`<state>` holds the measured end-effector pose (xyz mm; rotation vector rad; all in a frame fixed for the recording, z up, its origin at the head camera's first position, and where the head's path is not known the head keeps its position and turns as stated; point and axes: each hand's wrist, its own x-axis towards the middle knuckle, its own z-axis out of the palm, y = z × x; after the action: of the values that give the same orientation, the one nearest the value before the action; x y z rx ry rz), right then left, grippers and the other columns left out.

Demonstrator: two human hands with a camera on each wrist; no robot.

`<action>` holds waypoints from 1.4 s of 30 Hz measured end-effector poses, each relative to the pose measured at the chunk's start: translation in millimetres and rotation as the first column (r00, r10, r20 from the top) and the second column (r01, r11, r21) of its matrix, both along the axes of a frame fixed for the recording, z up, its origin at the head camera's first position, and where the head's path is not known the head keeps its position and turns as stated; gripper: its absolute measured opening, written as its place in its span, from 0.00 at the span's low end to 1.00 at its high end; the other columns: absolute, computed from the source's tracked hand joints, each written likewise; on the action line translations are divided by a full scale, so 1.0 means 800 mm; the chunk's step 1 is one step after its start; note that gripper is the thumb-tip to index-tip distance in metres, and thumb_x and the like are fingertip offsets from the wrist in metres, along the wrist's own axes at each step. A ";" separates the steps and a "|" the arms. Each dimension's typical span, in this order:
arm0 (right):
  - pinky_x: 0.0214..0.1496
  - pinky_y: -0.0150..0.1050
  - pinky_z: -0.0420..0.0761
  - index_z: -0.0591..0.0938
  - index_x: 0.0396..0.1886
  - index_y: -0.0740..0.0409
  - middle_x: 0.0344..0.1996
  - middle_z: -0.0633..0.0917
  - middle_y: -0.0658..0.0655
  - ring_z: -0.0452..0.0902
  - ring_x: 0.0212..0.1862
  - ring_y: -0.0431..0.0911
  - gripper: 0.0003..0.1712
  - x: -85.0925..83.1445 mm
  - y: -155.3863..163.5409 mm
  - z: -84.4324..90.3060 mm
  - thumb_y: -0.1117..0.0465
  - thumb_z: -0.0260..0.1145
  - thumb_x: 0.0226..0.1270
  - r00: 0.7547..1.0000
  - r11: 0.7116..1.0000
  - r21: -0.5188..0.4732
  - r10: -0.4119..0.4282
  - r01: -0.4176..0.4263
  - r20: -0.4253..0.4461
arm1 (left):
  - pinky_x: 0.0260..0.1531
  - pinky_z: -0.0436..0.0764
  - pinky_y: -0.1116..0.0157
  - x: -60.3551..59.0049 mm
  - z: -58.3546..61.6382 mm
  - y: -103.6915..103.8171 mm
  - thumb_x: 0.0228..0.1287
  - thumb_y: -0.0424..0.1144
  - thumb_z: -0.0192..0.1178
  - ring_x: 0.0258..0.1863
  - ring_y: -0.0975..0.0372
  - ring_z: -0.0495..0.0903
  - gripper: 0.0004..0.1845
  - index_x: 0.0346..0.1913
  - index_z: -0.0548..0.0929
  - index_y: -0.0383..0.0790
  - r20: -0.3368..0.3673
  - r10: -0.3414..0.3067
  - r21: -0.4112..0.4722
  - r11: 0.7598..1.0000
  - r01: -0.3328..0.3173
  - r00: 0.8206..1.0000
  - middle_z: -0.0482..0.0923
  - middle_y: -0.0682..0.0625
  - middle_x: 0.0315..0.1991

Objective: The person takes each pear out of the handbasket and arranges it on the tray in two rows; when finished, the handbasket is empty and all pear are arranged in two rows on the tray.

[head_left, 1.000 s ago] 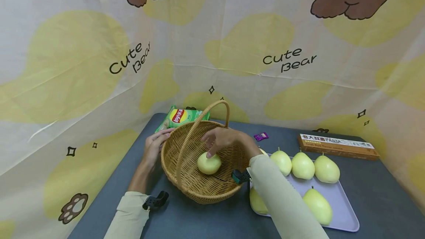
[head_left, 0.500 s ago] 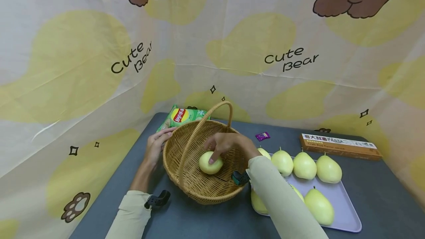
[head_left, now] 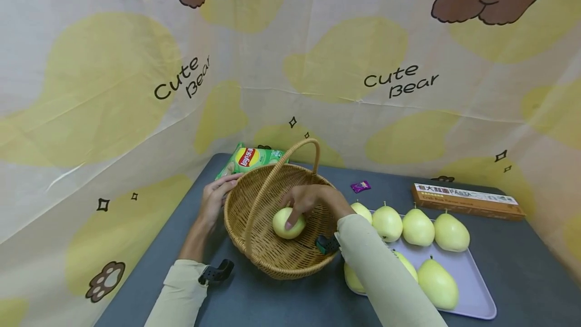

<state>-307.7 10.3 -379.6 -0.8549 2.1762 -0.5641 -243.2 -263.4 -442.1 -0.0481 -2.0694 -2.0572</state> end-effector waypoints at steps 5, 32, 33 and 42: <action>0.48 0.38 0.87 0.83 0.69 0.55 0.66 0.78 0.55 0.80 0.51 0.45 0.35 0.001 0.002 0.001 0.57 0.82 0.63 1.000 1.000 -0.009 -0.006 0.005 -0.017 | 0.36 0.89 0.67 -0.001 0.001 0.002 0.80 0.46 0.58 0.41 0.64 0.89 0.22 0.65 0.85 0.34 0.002 -0.007 0.005 1.000 0.007 1.000 0.87 0.52 0.53; 0.58 0.45 0.83 0.74 0.72 0.55 0.63 0.79 0.57 0.79 0.58 0.49 0.44 0.021 0.028 0.058 0.50 0.80 0.58 0.979 0.965 -0.230 -0.159 0.127 -0.128 | 0.38 0.89 0.67 -0.002 -0.005 -0.003 0.80 0.45 0.58 0.45 0.66 0.87 0.21 0.64 0.86 0.34 0.033 0.034 -0.024 0.999 -0.034 0.999 0.86 0.52 0.54; 0.59 0.45 0.82 0.74 0.73 0.54 0.63 0.79 0.57 0.78 0.59 0.49 0.44 0.023 0.031 0.060 0.50 0.80 0.58 0.978 0.963 -0.238 -0.160 0.125 -0.135 | 0.38 0.89 0.67 -0.002 -0.005 -0.003 0.80 0.46 0.58 0.45 0.66 0.87 0.21 0.64 0.86 0.35 0.034 0.033 -0.023 0.999 -0.032 0.999 0.86 0.51 0.55; 0.56 0.46 0.84 0.75 0.72 0.50 0.61 0.81 0.54 0.81 0.56 0.49 0.43 0.037 0.056 0.068 0.47 0.81 0.57 0.961 0.931 -0.339 -0.209 0.138 -0.182 | 0.39 0.89 0.68 -0.002 -0.005 -0.003 0.80 0.46 0.58 0.46 0.65 0.86 0.21 0.64 0.86 0.35 0.043 0.025 -0.002 1.000 -0.025 0.999 0.86 0.52 0.55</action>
<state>-278.1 55.4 -325.1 -0.9334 2.4130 -0.9799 -244.5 -265.6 -446.2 0.0220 -2.0855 -2.0600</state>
